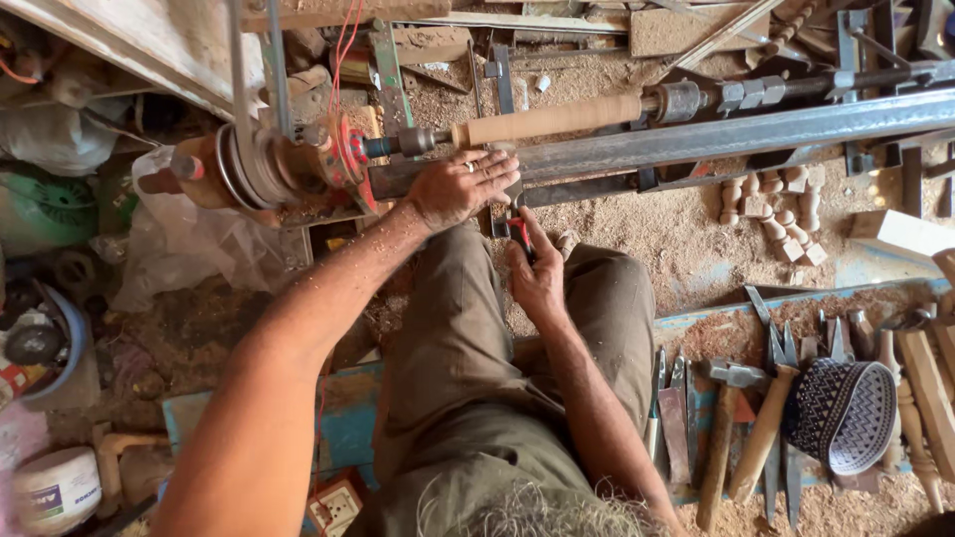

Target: The person operates a wood lathe to shape a cylindrical wooden piece. They use a chisel to carve the spinning wood, then remove the piece to inspect it. The person reattaches the wood to the lathe and continues shaping it with a chisel and a file.

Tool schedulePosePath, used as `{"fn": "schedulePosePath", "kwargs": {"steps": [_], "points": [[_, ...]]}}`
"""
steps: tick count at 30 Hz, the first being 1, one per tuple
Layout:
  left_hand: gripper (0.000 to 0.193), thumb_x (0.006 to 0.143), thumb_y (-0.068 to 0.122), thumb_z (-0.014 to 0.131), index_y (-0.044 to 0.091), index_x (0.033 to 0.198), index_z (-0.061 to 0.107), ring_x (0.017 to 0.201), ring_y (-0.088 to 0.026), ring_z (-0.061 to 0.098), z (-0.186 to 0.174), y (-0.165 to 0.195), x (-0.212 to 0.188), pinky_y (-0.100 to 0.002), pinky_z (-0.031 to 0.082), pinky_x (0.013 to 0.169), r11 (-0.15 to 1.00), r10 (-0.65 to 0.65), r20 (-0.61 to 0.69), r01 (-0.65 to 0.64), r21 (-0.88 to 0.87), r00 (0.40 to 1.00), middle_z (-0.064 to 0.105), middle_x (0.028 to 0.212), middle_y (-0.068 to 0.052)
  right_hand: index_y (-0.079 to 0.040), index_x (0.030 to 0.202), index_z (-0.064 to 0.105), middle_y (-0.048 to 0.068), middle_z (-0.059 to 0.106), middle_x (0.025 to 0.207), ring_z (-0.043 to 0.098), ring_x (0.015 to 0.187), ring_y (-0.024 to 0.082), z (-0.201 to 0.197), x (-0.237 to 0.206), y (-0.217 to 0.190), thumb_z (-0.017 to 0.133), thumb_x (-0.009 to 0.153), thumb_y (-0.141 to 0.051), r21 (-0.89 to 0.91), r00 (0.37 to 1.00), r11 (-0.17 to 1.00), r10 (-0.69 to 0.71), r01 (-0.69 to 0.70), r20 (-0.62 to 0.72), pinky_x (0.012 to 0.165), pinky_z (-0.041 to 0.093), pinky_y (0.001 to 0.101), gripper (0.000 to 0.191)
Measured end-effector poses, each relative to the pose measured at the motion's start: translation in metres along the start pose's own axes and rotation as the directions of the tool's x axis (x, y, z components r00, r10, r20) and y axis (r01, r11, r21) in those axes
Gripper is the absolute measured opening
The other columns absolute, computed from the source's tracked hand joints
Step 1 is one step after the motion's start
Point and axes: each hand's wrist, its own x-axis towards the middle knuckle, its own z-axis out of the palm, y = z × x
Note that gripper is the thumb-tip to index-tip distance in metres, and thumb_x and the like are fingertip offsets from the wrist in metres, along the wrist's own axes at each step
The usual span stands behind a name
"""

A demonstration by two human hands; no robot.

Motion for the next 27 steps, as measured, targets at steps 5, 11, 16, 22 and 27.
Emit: {"fn": "schedulePosePath", "kwargs": {"steps": [5, 11, 16, 22, 27], "points": [[0.035, 0.094, 0.034, 0.076, 0.019, 0.126, 0.074, 0.133, -0.012, 0.06, 0.013, 0.001, 0.0, -0.032, 0.043, 0.12, 0.999, -0.015, -0.002, 0.015, 0.028, 1.0, 0.069, 0.137, 0.003, -0.009, 0.153, 0.052, -0.002, 0.059, 0.072, 0.048, 0.052, 0.003, 0.001, -0.002, -0.009, 0.058, 0.103, -0.003, 0.085, 1.0, 0.996, 0.022, -0.023, 0.007, 0.044, 0.04, 0.0219, 0.051], [0.037, 0.093, 0.034, 0.076, 0.018, 0.126, 0.075, 0.131, -0.014, 0.062, 0.023, 0.001, 0.005, -0.033, 0.047, 0.116, 0.997, -0.047, -0.024, 0.046, -0.058, 0.999, 0.069, 0.137, 0.001, -0.009, 0.153, 0.049, -0.002, 0.06, 0.07, 0.049, 0.048, 0.003, -0.006, 0.001, -0.012, 0.059, 0.1, -0.004, 0.08, 0.996, 0.993, 0.085, -0.085, 0.0, 0.04, 0.04, 0.0225, 0.054], [0.039, 0.094, 0.035, 0.075, 0.017, 0.129, 0.073, 0.131, -0.014, 0.062, 0.025, 0.004, 0.013, -0.034, 0.047, 0.115, 0.997, -0.038, -0.023, 0.036, -0.067, 0.999, 0.069, 0.137, 0.0, -0.007, 0.155, 0.047, -0.002, 0.064, 0.078, 0.051, 0.057, 0.002, -0.01, 0.003, -0.005, 0.058, 0.101, -0.002, 0.007, 0.999, 1.0, -0.028, 0.029, -0.03, 0.046, 0.041, 0.0216, 0.056], [0.032, 0.095, 0.03, 0.073, 0.017, 0.125, 0.074, 0.131, -0.013, 0.062, 0.021, 0.006, 0.017, -0.034, 0.047, 0.115, 0.996, -0.056, 0.018, 0.057, -0.065, 0.998, 0.068, 0.137, 0.001, -0.006, 0.156, 0.048, 0.001, 0.063, 0.076, 0.05, 0.056, 0.002, -0.014, 0.005, 0.005, 0.059, 0.102, -0.001, 0.088, 1.0, 0.996, -0.009, 0.01, -0.009, 0.046, 0.039, 0.0211, 0.055], [0.024, 0.1, 0.023, 0.07, 0.019, 0.124, 0.074, 0.133, -0.013, 0.06, 0.019, 0.006, 0.02, -0.034, 0.047, 0.117, 0.997, -0.056, 0.015, 0.057, -0.046, 0.998, 0.067, 0.139, 0.001, -0.008, 0.154, 0.045, 0.001, 0.067, 0.078, 0.054, 0.053, 0.004, -0.018, 0.008, 0.004, 0.059, 0.1, -0.003, -0.088, 0.999, 0.996, 0.016, -0.02, -0.045, 0.038, 0.043, 0.0227, 0.056]]}}
